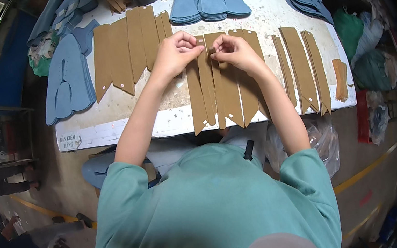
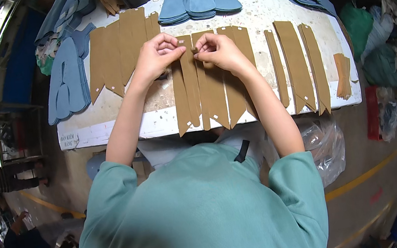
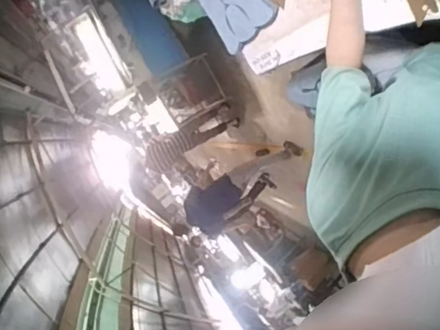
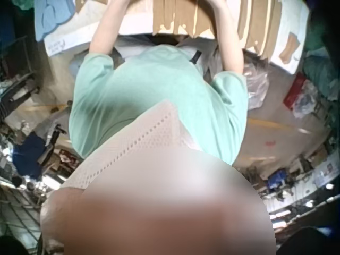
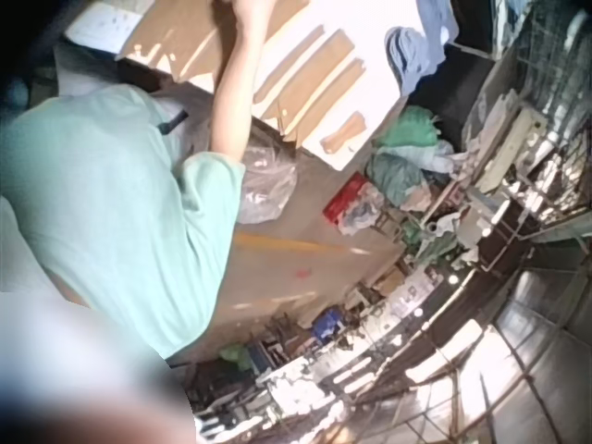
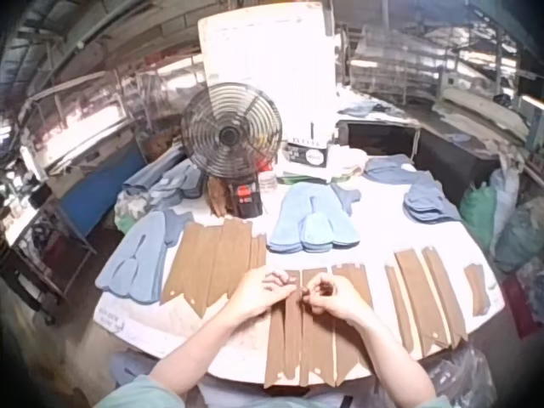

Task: The person sorts and stacks brown cardboard pieces on a white worktable. They repeatedly pick up pieces, align them, and place them into neat stacks while occasionally moving other pieces aside.

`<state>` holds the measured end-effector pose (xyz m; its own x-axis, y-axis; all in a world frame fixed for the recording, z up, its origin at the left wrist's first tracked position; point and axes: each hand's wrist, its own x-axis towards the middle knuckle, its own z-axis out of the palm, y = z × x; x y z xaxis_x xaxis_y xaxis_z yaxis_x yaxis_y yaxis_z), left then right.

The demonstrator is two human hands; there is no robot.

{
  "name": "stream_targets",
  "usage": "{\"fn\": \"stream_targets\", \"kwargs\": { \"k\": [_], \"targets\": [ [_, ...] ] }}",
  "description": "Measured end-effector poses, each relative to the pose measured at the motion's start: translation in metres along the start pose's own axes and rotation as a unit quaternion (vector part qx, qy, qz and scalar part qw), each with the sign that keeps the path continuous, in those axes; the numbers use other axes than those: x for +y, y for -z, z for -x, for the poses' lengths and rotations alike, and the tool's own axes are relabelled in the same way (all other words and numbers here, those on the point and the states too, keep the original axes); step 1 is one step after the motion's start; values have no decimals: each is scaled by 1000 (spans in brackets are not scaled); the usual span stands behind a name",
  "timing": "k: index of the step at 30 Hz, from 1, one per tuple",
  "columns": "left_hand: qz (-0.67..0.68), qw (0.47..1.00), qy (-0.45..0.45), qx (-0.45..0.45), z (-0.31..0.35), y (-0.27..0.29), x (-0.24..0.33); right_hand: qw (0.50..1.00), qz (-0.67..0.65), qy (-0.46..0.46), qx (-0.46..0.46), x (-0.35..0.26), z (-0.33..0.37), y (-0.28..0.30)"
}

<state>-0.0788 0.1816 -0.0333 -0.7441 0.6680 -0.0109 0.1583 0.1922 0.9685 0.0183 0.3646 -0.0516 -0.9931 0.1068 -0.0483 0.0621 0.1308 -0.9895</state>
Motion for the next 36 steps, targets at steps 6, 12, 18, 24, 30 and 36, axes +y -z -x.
{"fn": "stream_targets", "kwargs": {
  "k": [6,12,18,24,30,36],
  "targets": [
    [82,996,16,34,2,-8,-1,990,-138,-22,21,-9,5,-7],
    [121,992,-4,43,5,-16,0,980,-183,18,73,-5,4,-20],
    [132,990,-2,48,7,-18,2,971,-216,45,88,-2,2,-20],
    [106,994,-17,32,5,-16,5,987,-105,43,114,-9,2,-19],
    [192,975,-57,-99,5,-37,37,979,-34,163,119,-50,20,5],
    [150,968,-160,-119,1,-87,66,952,41,250,171,-89,46,74]
  ]
}}
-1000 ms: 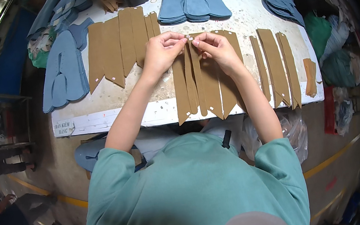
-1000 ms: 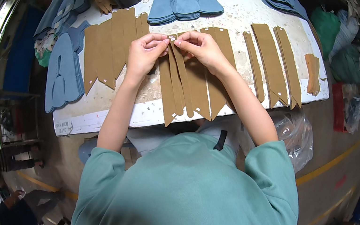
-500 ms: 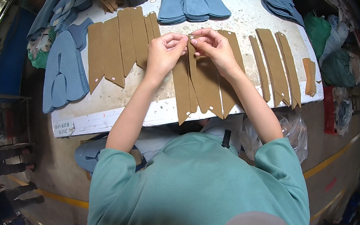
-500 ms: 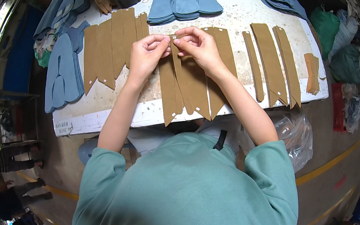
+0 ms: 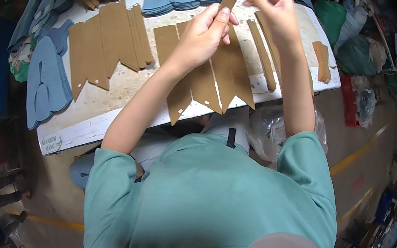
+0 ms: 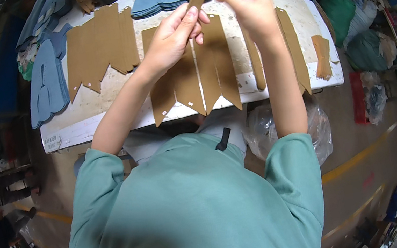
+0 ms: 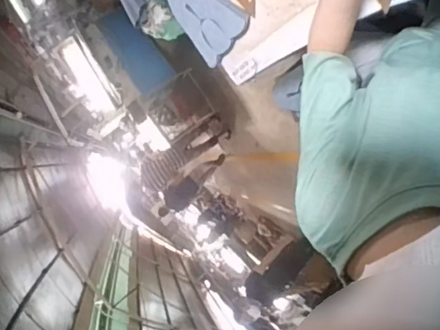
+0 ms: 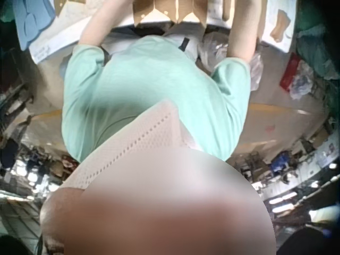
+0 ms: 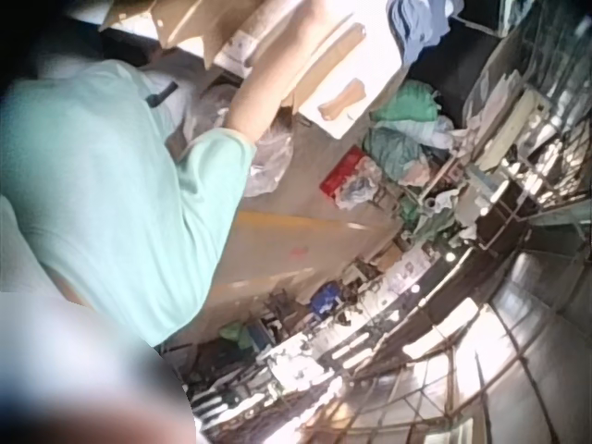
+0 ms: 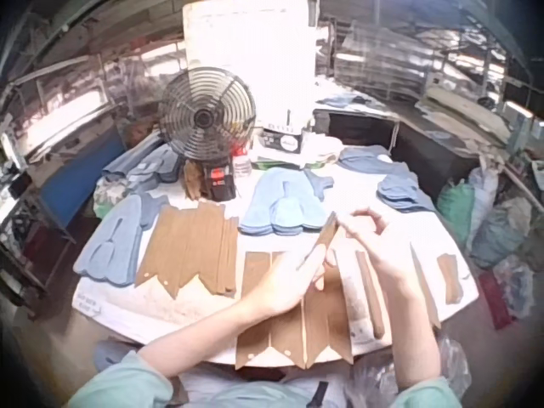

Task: The person sorts and stacks brown cardboard pieces on a white worktable. They repeatedly pick up pieces, align them, and place them into neat stacks while occasionally moving other pieces aside.

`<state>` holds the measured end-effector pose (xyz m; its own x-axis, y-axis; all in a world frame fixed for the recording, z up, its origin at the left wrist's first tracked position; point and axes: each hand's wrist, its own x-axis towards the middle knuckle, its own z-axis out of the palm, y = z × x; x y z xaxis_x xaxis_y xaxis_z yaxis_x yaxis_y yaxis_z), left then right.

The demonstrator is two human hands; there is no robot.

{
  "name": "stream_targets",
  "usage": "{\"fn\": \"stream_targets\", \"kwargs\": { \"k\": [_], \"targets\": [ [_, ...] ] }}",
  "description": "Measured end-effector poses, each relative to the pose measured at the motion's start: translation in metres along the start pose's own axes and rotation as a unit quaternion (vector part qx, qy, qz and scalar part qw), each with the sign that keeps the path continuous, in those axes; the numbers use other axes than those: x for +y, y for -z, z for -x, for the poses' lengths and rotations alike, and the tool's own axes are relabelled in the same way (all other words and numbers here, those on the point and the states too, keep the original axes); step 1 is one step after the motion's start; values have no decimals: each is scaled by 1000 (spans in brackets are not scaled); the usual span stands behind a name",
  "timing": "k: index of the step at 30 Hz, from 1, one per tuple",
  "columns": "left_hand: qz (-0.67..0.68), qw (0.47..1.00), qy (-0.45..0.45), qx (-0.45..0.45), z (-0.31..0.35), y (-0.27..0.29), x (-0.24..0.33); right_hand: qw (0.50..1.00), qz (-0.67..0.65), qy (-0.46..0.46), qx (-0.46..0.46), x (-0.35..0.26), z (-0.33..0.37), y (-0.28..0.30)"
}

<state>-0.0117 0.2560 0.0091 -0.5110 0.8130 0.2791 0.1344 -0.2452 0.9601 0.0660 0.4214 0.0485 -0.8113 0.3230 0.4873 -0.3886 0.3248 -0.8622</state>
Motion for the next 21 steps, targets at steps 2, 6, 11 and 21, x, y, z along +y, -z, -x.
{"fn": "stream_targets", "kwargs": {
  "k": [2,6,11,21],
  "targets": [
    [-22,999,30,-21,0,-17,-6,998,-10,-19,51,-3,-6,31],
    [29,994,86,-56,11,-58,-25,995,-30,-64,69,2,-8,82],
    [220,909,336,-111,24,-109,-45,980,-20,-195,32,52,-3,104],
    [245,840,460,-152,24,-130,-52,947,141,-287,30,118,20,81]
  ]
}}
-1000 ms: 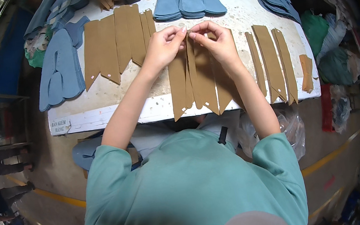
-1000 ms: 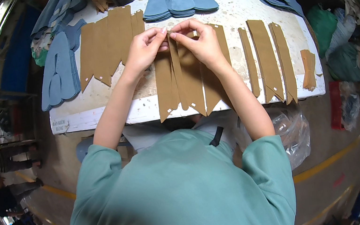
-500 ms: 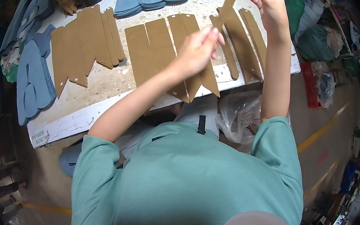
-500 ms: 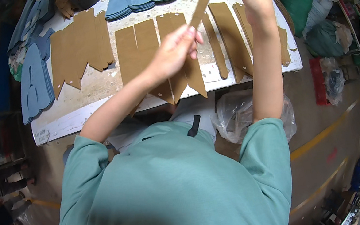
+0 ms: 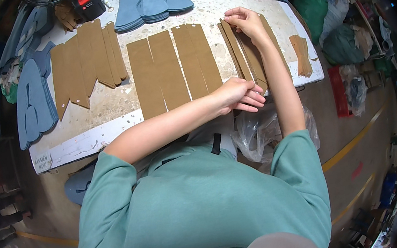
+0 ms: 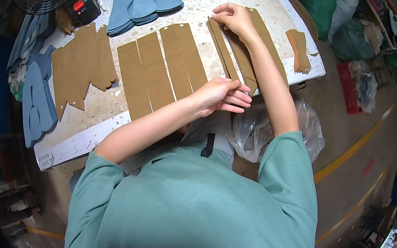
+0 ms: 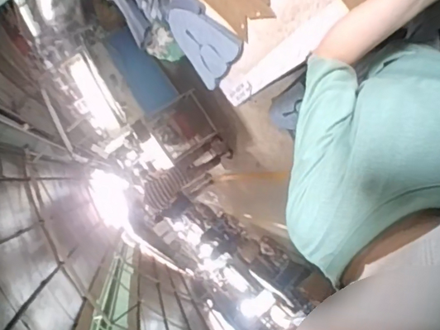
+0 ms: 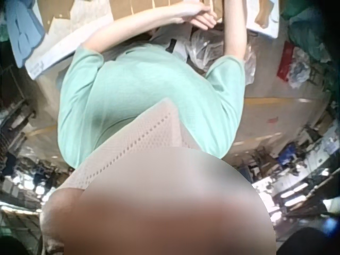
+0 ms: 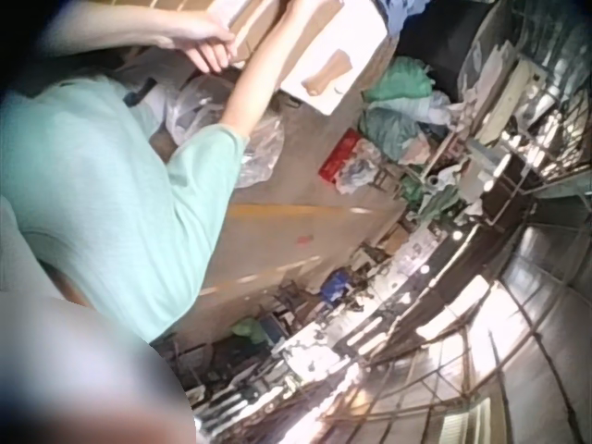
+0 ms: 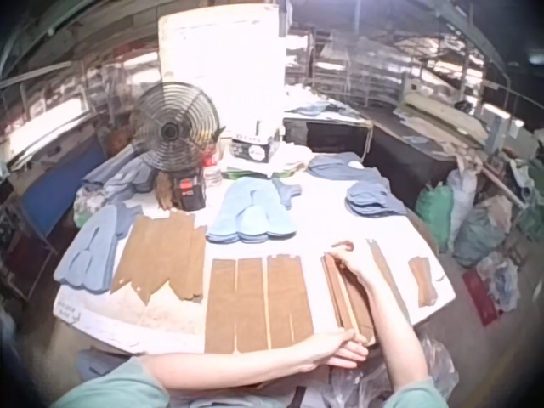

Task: The person sorts and stacks brown cardboard pieces on a white worktable. They repeatedly pick up pieces, align them, and place them into neat stacks while occasionally moving other pieces aside.

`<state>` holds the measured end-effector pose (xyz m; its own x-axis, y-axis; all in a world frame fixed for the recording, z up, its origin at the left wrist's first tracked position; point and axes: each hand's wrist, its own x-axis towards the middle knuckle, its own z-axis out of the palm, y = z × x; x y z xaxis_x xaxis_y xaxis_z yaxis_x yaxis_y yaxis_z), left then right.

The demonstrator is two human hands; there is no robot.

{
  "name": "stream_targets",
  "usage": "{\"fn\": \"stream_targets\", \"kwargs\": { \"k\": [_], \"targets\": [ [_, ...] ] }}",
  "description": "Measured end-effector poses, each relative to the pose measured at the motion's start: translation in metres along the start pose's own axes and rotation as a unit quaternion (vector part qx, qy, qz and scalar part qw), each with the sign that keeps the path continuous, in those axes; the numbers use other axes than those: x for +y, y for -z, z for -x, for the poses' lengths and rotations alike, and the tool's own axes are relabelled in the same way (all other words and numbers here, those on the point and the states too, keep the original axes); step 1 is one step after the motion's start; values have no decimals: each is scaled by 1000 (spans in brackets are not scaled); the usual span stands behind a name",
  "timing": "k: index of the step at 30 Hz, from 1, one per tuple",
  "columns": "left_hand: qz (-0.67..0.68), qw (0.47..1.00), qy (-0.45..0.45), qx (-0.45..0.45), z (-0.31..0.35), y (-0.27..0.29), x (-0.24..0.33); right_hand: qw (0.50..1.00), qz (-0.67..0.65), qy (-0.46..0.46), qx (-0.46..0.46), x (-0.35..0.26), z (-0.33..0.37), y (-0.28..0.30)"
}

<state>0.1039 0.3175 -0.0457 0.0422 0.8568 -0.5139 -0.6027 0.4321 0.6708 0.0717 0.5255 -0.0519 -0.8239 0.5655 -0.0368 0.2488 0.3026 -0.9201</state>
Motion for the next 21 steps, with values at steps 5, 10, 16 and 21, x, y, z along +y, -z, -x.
{"fn": "stream_targets", "kwargs": {
  "k": [5,10,16,21],
  "targets": [
    [-74,996,46,-28,15,-3,-1,999,37,13,28,-4,2,-6],
    [-262,957,-89,-93,67,12,-2,963,213,129,107,-28,46,3],
    [-422,828,-290,229,146,68,13,938,329,65,88,-37,151,-18],
    [-295,846,-300,327,184,99,4,928,331,63,159,-30,169,-43]
  ]
}}
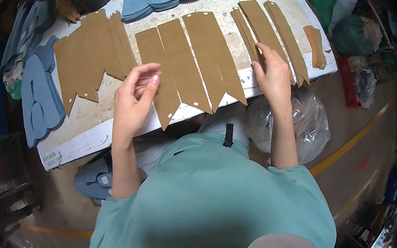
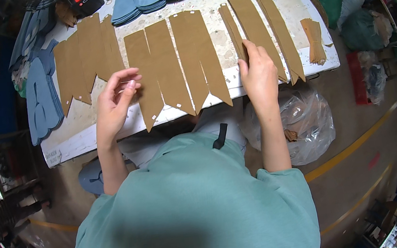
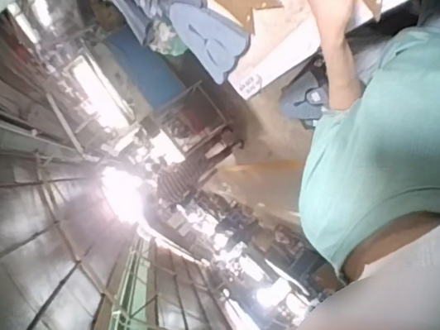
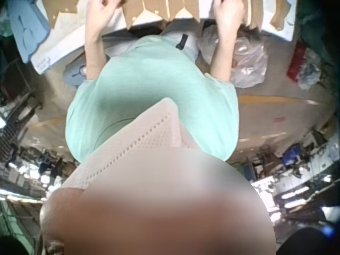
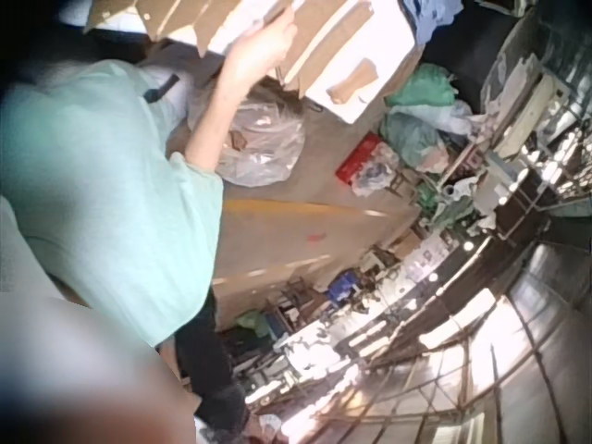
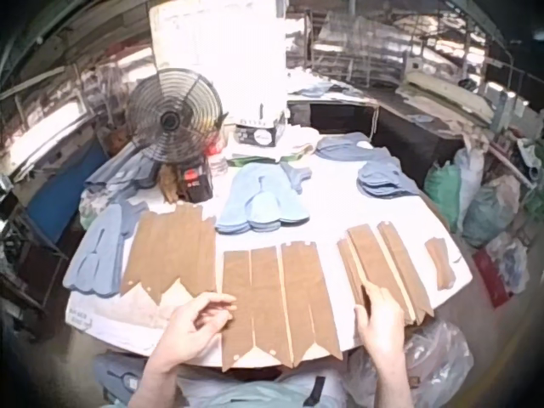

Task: The person sorts and stacks brown cardboard pieces on a white worktable. They repeatedly pick up pieces, align them, and place them into neat stacks while occasionally moving other pieces aside.

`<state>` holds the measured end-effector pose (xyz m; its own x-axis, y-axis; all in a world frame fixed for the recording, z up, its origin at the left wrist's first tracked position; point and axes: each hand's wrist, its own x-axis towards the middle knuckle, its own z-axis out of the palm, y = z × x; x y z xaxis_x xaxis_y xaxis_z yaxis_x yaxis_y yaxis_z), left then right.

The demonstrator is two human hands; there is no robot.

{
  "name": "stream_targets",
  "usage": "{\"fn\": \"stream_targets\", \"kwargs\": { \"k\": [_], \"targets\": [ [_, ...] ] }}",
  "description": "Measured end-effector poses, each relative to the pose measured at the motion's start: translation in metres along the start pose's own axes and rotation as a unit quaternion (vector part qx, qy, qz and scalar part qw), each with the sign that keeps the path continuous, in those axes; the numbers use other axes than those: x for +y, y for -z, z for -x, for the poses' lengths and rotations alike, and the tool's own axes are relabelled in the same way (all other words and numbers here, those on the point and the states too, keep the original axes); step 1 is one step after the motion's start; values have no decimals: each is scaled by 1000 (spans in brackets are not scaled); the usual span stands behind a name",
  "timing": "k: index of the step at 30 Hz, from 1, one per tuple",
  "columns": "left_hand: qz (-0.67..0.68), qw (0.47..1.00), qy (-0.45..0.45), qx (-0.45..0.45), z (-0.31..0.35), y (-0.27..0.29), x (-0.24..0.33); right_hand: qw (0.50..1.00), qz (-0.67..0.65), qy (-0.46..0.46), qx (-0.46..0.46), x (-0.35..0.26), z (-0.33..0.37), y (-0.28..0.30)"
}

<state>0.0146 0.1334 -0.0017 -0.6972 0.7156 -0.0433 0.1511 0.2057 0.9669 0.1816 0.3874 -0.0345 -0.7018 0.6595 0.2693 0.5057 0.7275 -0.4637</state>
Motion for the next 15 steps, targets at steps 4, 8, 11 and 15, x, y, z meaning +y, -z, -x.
{"fn": "stream_targets", "kwargs": {
  "k": [4,8,11,15],
  "targets": [
    [151,988,22,14,8,-5,-14,996,42,51,51,-9,1,0],
    [228,972,47,-34,7,-42,-18,969,-237,46,-56,-24,2,-13],
    [237,967,45,-76,1,-63,-18,959,-281,2,-38,-36,6,-33],
    [235,967,36,-92,-1,-69,-18,925,-371,-67,-42,-30,9,-39]
  ]
}}
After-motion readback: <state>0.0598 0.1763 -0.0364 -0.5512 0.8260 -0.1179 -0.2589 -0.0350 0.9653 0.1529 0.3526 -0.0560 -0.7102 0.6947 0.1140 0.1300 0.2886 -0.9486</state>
